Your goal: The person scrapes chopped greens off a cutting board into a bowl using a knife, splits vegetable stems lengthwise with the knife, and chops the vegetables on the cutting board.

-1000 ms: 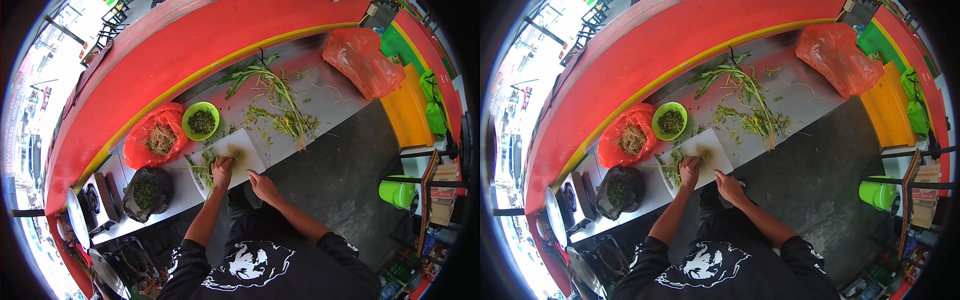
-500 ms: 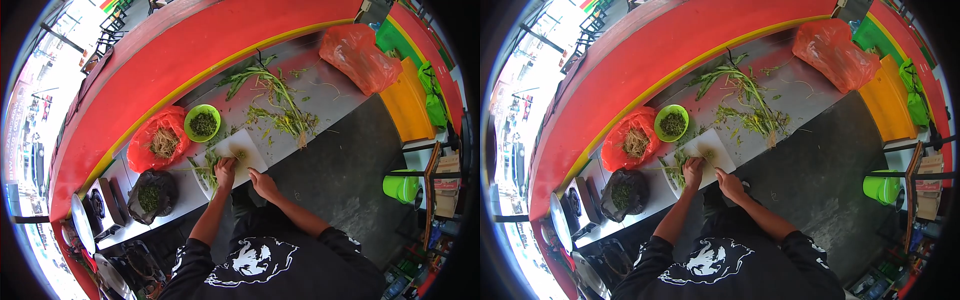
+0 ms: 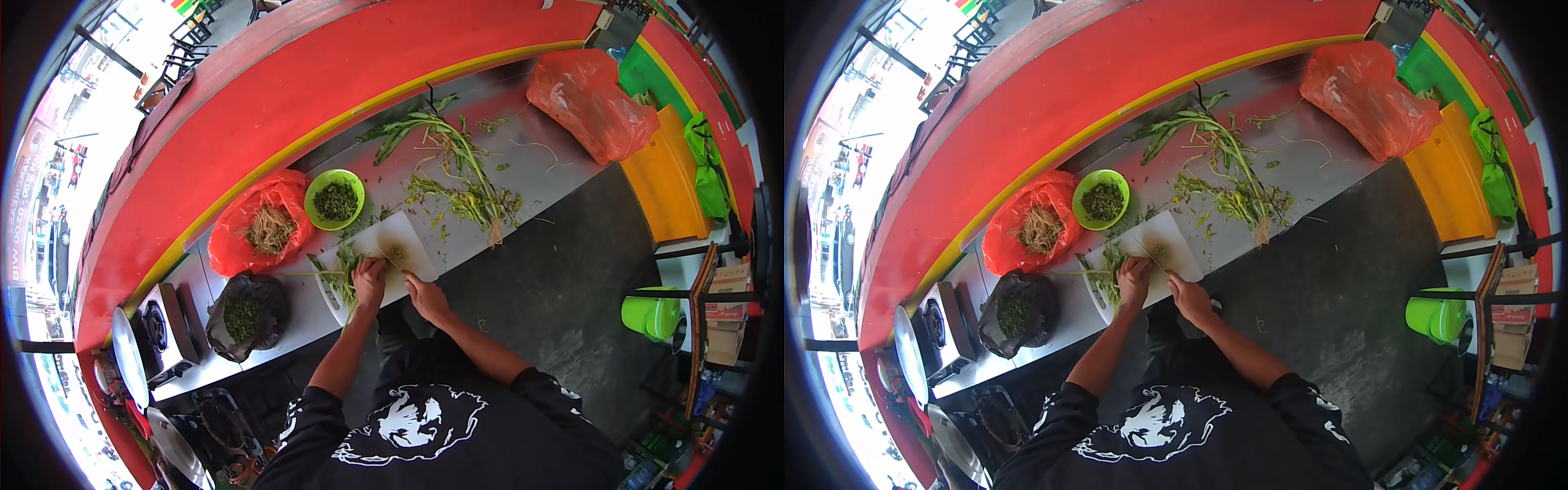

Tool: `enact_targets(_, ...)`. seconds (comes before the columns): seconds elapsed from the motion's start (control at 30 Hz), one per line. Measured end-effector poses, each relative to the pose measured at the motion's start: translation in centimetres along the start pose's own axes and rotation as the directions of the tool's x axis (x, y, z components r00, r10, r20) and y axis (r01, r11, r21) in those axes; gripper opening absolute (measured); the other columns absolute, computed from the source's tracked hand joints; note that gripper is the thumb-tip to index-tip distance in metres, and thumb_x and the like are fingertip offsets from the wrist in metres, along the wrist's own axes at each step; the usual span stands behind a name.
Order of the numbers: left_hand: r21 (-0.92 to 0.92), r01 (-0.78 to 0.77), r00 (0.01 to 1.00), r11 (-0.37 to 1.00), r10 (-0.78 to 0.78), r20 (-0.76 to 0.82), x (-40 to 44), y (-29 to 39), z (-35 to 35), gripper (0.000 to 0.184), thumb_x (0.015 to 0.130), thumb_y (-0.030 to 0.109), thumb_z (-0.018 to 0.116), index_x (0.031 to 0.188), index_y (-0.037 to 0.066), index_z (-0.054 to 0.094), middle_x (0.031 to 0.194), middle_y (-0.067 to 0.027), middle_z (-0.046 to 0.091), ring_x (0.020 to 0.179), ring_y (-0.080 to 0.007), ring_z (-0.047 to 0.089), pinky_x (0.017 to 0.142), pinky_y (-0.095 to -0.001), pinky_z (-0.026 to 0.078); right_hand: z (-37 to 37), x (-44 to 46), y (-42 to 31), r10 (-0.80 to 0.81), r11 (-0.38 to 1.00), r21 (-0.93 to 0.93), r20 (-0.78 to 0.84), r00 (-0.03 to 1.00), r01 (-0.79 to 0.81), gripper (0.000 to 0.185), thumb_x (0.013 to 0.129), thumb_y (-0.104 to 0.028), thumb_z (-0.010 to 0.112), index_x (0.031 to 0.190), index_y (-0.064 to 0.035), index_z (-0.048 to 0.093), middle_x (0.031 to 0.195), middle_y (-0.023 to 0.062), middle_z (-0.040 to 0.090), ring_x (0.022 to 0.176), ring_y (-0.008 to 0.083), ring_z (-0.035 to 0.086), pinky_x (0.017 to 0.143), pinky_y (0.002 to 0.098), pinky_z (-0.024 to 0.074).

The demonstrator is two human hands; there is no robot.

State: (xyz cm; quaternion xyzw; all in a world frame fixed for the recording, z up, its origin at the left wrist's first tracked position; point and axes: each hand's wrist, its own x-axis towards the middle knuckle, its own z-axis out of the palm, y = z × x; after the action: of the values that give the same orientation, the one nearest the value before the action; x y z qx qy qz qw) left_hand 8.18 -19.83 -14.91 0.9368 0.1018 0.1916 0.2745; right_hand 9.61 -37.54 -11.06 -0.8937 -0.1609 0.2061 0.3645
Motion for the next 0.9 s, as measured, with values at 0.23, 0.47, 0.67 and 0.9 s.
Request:
enact_targets(0.23,0.004,0.019,1.000,1.000,-0.019,-0.011,0.2,-0.3,0.4,0.020,0.078,0.003,0.065,0.095,0.012,0.073,0.094,-0.0010,0.066,0.092,-0.0243,0.062,0.078,-0.0395,0.043,-0.1,1.1,-0.5,-0.026,1.000,0.008,0.001,1.000,0.026,0.033,0.101,-0.032,0.047,0.130,-0.0178,0.055,0.078,0.0221,0.068,0.075,0.0435,0.067,0.064,0.0534,0.0537)
enact_targets(0.47,0.008,0.012,1.000,1.000,-0.012,-0.023,-0.4,0.1,0.3,0.021,0.078,0.004,0.064,0.094,0.012,0.073,0.095,-0.0014,0.067,0.093,-0.0254,0.062,0.077,-0.0405,0.043,0.4,0.4,0.5,-0.062,0.997,-0.052,-0.029,0.998,0.060,0.032,0.101,-0.030,0.048,0.129,-0.0177,0.055,0.078,0.0238,0.067,0.075,0.0456,0.065,0.064,0.0555,0.0527)
enact_targets(0.67,0.008,-0.005,1.000,1.000,0.005,-0.006,0.3,-0.6,0.4,0.021,0.078,0.003,0.064,0.095,0.012,0.073,0.094,-0.0014,0.065,0.093,-0.0251,0.061,0.076,-0.0407,0.043,0.3,0.4,0.0,-0.072,0.997,0.021,-0.057,0.996,0.073,0.034,0.101,-0.030,0.049,0.132,-0.0183,0.054,0.072,0.0207,0.067,0.068,0.0447,0.064,0.062,0.0542,0.0529)
enact_targets(0.9,0.029,0.027,0.999,0.999,-0.028,0.020,-0.3,0.2,-0.2,0.016,0.080,0.007,0.069,0.095,0.011,0.072,0.093,-0.0040,0.067,0.092,-0.0273,0.063,0.078,-0.0410,0.044,0.6,-0.4,0.7,-0.081,0.995,-0.057,-0.013,0.997,0.080,0.038,0.101,-0.030,0.048,0.137,-0.0186,0.050,0.075,0.0223,0.066,0.071,0.0442,0.065,0.064,0.0539,0.0530)
